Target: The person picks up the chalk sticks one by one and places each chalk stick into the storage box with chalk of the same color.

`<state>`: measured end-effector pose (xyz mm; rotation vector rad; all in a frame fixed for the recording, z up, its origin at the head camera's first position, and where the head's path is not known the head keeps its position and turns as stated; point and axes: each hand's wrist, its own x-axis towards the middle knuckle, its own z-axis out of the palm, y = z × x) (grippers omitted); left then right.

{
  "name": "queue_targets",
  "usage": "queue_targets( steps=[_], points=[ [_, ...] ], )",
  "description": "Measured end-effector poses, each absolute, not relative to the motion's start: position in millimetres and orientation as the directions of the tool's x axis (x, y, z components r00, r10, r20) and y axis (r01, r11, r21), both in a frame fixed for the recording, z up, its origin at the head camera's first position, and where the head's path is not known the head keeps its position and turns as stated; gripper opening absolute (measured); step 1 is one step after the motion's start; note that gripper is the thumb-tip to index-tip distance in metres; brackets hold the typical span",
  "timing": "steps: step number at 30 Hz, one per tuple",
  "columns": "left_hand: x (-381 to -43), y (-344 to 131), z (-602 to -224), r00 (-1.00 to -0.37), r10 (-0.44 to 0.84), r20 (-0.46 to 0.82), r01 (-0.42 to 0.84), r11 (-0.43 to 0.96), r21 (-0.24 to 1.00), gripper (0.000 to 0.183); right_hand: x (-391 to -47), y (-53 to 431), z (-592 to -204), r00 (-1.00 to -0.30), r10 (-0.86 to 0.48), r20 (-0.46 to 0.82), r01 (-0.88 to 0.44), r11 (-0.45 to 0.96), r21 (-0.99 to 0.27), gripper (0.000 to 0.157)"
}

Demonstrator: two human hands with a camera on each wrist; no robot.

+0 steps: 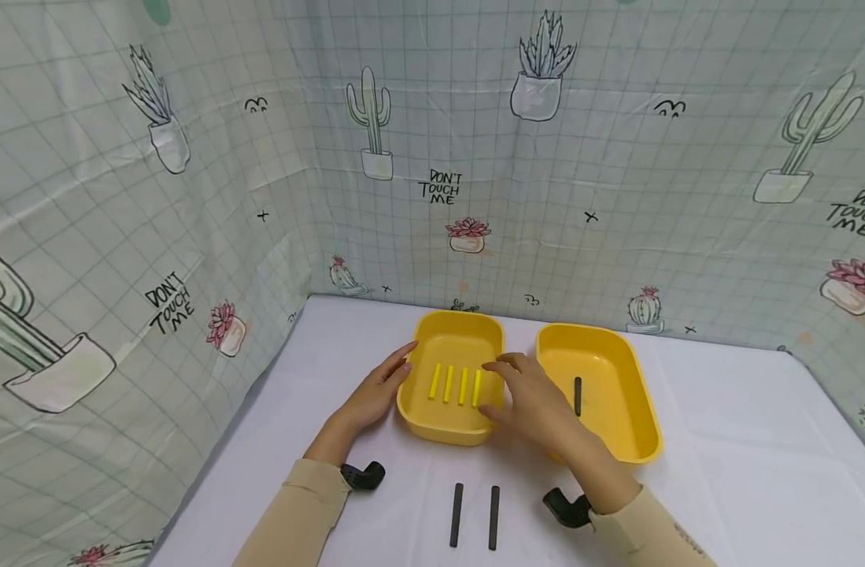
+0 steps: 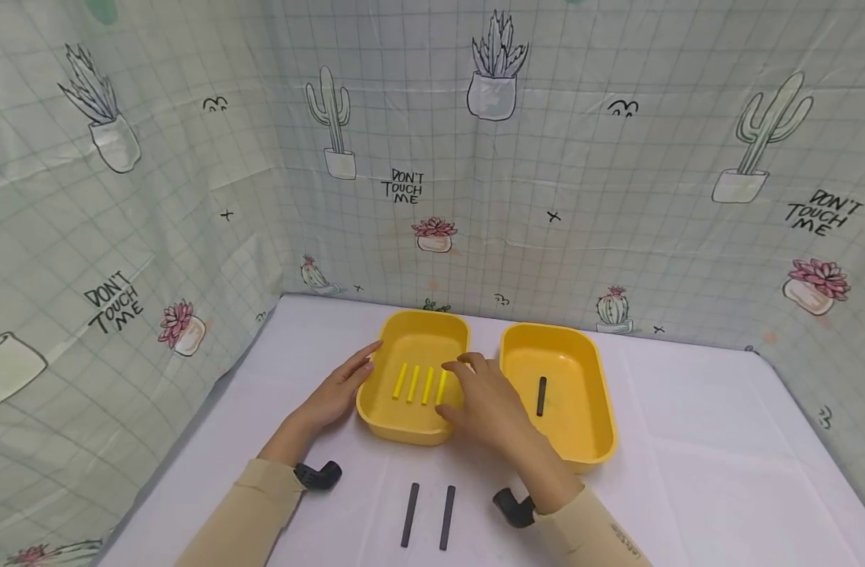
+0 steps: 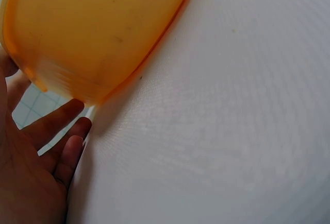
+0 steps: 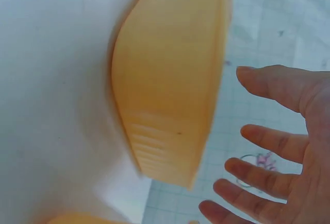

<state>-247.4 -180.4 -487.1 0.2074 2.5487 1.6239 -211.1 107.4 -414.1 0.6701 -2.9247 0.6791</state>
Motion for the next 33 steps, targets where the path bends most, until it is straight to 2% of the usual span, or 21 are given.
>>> queue_targets(
  steps=[5, 14, 22, 33],
  points=[
    [-247, -181, -485, -0.983, 0.179, -0.031, 0.049, 0.424, 0.904, 0.047, -186, 119, -411, -0.889, -0.416, 0.193, -0.457, 0.775, -0.436, 0.058],
    [-248, -182, -485, -0.985, 0.167, -0.035, 0.042, 0.433, 0.901, 0.045, -156, 126, -407, -0.908, -0.409, 0.096, -0.400, 0.772, -0.495, 0.051],
    [-247, -181, -487, -0.985, 0.173, -0.029, 0.050, 0.436, 0.899, 0.045, -146, 132, -411, -0.884, -0.463, 0.057, -0.430, 0.761, -0.486, 0.045],
    [-247, -181, -486, -0.984, 0.173, -0.049, 0.033, 0.440, 0.898, 0.046, -143, 134, -415, -0.828, -0.551, -0.104, -0.441, 0.755, -0.486, 0.059]
  ],
)
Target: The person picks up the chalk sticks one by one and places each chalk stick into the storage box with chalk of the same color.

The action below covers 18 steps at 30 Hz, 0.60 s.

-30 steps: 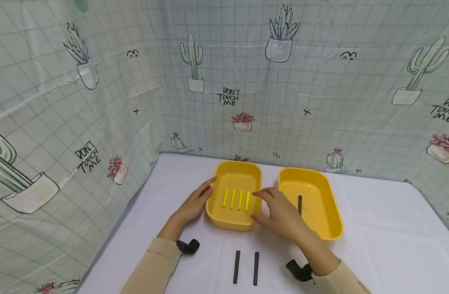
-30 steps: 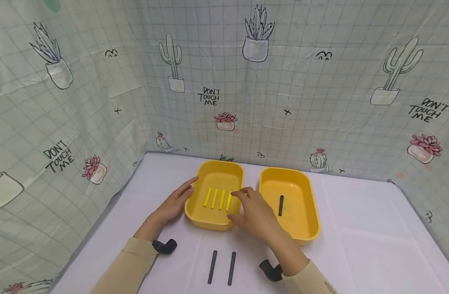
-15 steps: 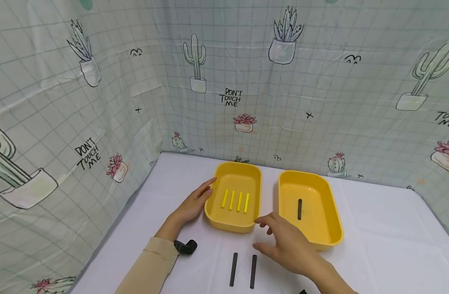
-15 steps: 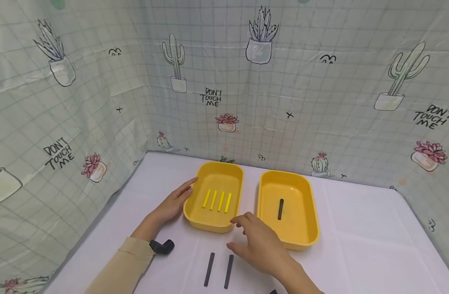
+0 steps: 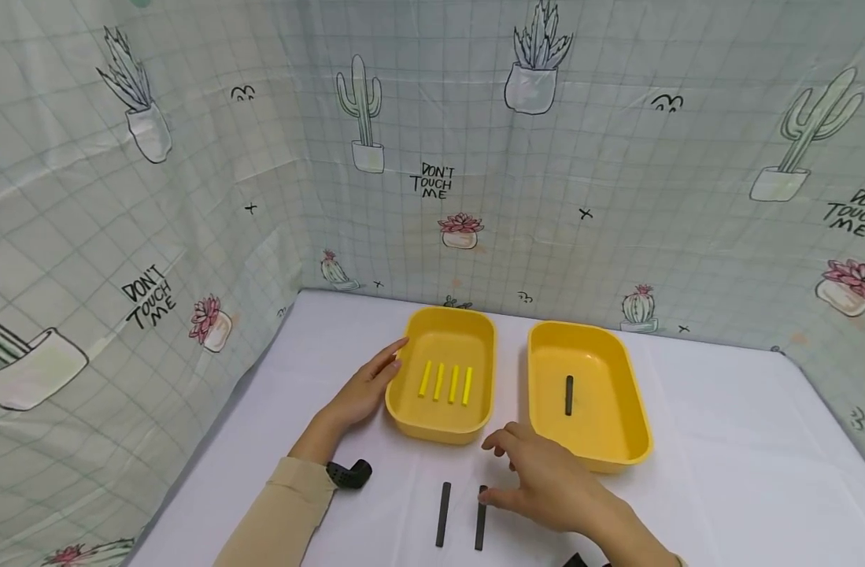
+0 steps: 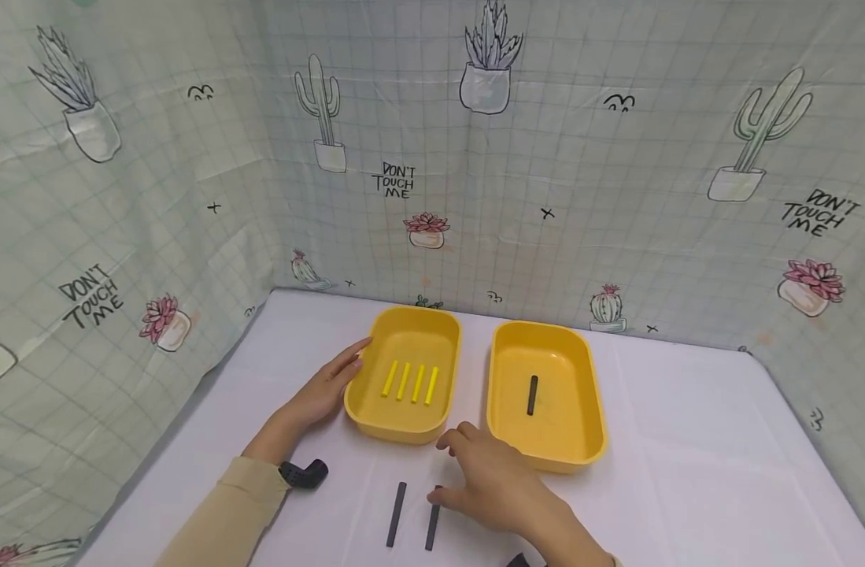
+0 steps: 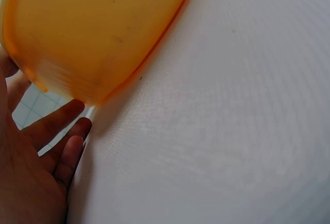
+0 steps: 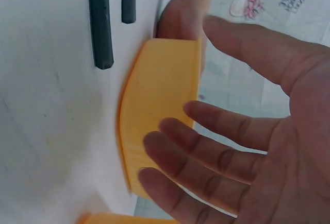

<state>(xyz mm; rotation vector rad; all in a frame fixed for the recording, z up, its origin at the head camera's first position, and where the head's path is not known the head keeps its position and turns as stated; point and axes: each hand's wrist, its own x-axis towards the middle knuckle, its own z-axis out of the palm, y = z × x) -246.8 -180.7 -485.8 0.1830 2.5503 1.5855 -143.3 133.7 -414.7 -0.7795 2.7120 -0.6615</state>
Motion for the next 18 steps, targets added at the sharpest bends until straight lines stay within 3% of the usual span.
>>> queue_targets(
  steps=[18],
  points=[
    [-249, -180, -484, -0.982, 0.182, -0.057, 0.026, 0.424, 0.905, 0.047, -137, 124, -429, -0.785, -0.588, -0.198, -0.507, 0.792, -0.339, 0.081]
  ],
)
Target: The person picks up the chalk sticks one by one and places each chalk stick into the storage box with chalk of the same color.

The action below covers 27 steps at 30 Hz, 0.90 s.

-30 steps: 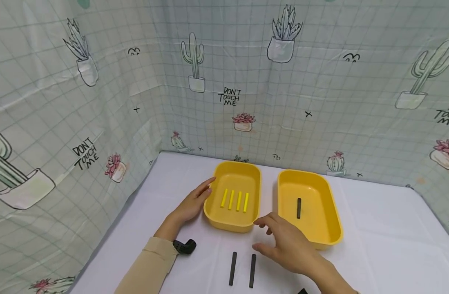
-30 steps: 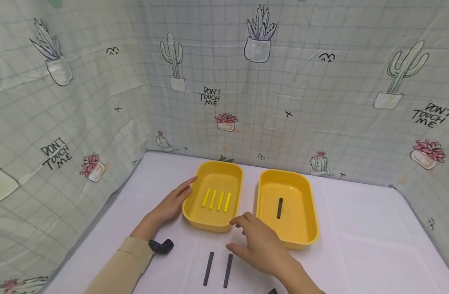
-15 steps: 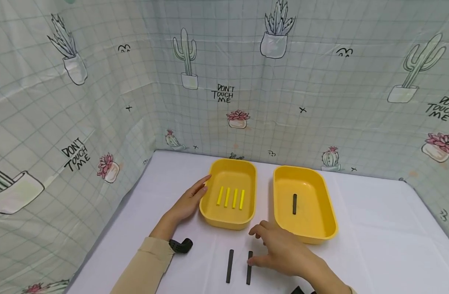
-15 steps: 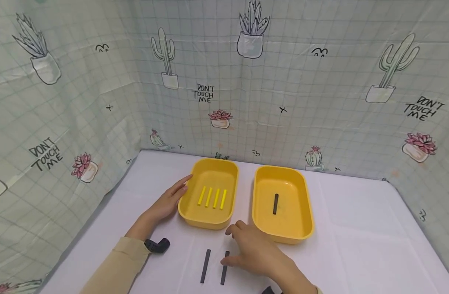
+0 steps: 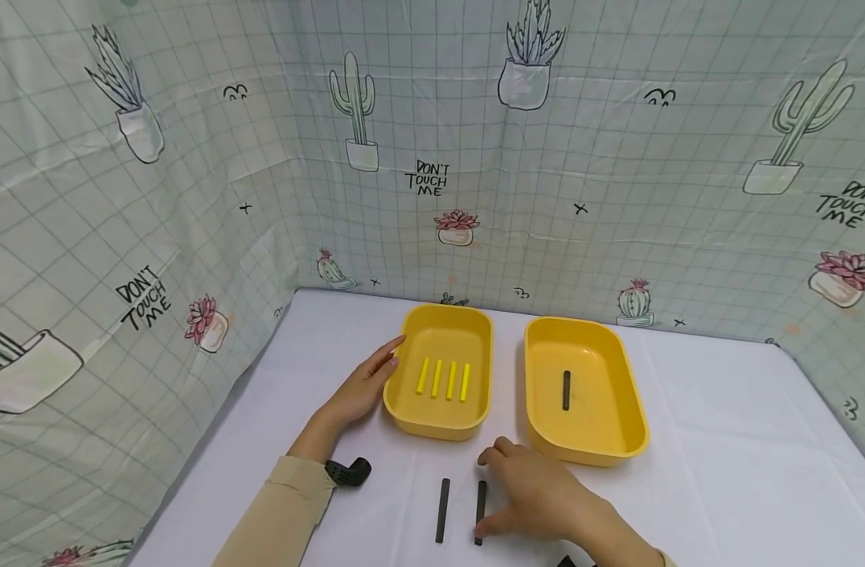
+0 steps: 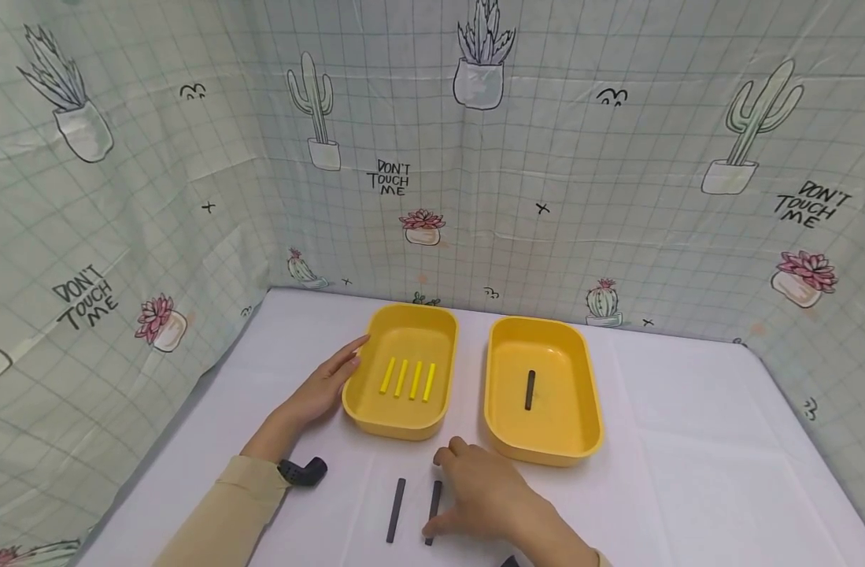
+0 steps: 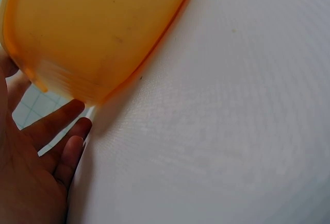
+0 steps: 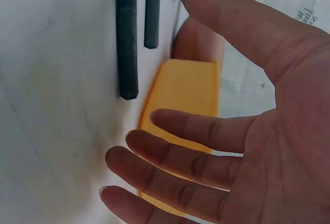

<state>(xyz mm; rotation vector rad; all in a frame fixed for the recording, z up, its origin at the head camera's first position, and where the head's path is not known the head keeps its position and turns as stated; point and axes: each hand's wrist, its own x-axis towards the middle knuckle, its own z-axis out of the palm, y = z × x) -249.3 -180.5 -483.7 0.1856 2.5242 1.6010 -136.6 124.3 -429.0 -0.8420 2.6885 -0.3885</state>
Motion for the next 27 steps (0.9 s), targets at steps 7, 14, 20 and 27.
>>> queue_targets(
  steps=[7, 14, 20, 27],
  points=[
    [-246.0, -178.5, -480.5, -0.982, 0.180, -0.061, 0.019, 0.416, 0.909, 0.047, -134.2, 120.4, -433.5, -0.776, -0.595, -0.210, -0.529, 0.795, -0.297, 0.084],
    [-245.7, -177.9, -480.0, -0.981, 0.184, -0.054, 0.028, 0.416, 0.909, 0.047, -130.4, 120.5, -434.7, -0.778, -0.595, -0.203, -0.533, 0.796, -0.288, 0.084],
    [-246.4, -177.8, -482.0, -0.979, 0.200, -0.046, 0.042, 0.412, 0.910, 0.048, -129.7, 120.0, -434.9, -0.780, -0.591, -0.205, -0.534, 0.800, -0.275, 0.082],
    [-248.5, -181.5, -484.0, -0.979, 0.202, -0.037, 0.054, 0.426, 0.903, 0.049, -130.2, 117.7, -433.7, -0.784, -0.592, -0.185, -0.545, 0.800, -0.252, 0.082]
  ],
)
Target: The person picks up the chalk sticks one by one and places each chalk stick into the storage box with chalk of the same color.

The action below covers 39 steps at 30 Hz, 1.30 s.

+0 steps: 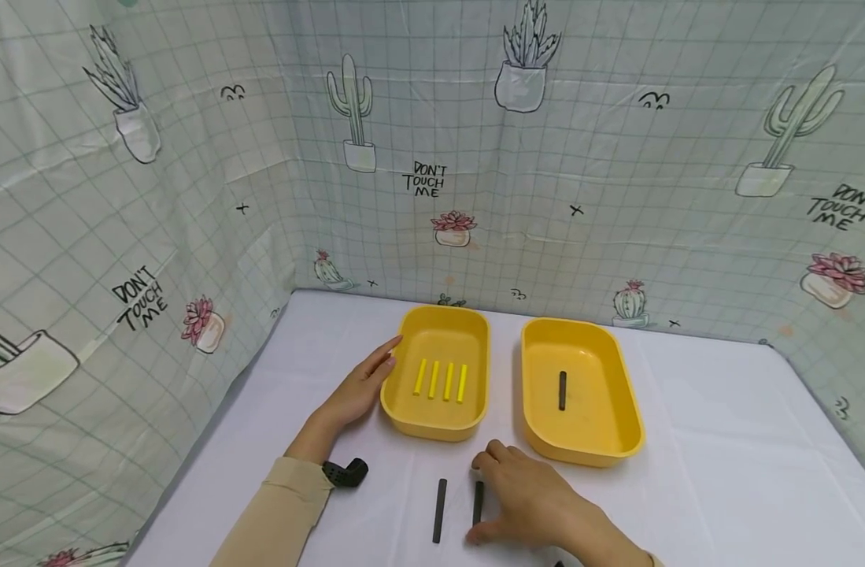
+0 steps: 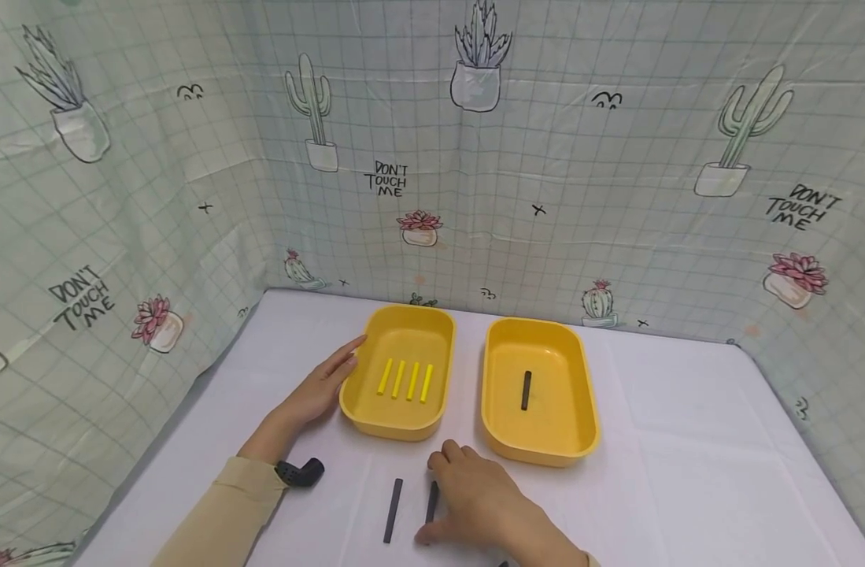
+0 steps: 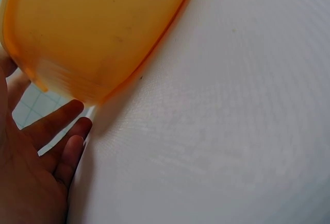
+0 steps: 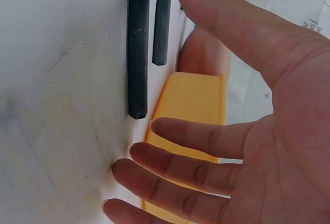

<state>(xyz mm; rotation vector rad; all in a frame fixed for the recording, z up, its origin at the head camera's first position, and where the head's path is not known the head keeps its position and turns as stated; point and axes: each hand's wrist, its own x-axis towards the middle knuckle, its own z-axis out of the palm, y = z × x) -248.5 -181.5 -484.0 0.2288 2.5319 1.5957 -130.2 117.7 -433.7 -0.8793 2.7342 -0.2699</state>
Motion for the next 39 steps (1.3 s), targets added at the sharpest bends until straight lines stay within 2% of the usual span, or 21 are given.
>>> queue_targets(
  steps=[12, 24, 32, 39],
  points=[
    [-241, -182, -470, -0.985, 0.156, -0.069, 0.013, 0.476, 0.880, 0.052, -132, 124, -425, -0.782, -0.612, -0.119, -0.558, 0.773, -0.303, 0.073],
    [-229, -183, -448, -0.979, 0.203, 0.016, 0.133, 0.577, 0.806, 0.057, -140, 136, -405, -0.797, -0.600, -0.073, -0.523, 0.745, -0.415, 0.061],
    [-214, -171, -428, -0.965, 0.244, 0.093, 0.236, 0.664, 0.710, 0.059, -152, 163, -387, -0.830, -0.544, 0.122, -0.530, 0.702, -0.475, 0.047],
    [-198, -152, -410, -0.946, 0.298, 0.124, 0.297, 0.653, 0.697, 0.060, -161, 192, -378, -0.868, -0.453, 0.203, -0.491, 0.722, -0.487, 0.047]
  ],
)
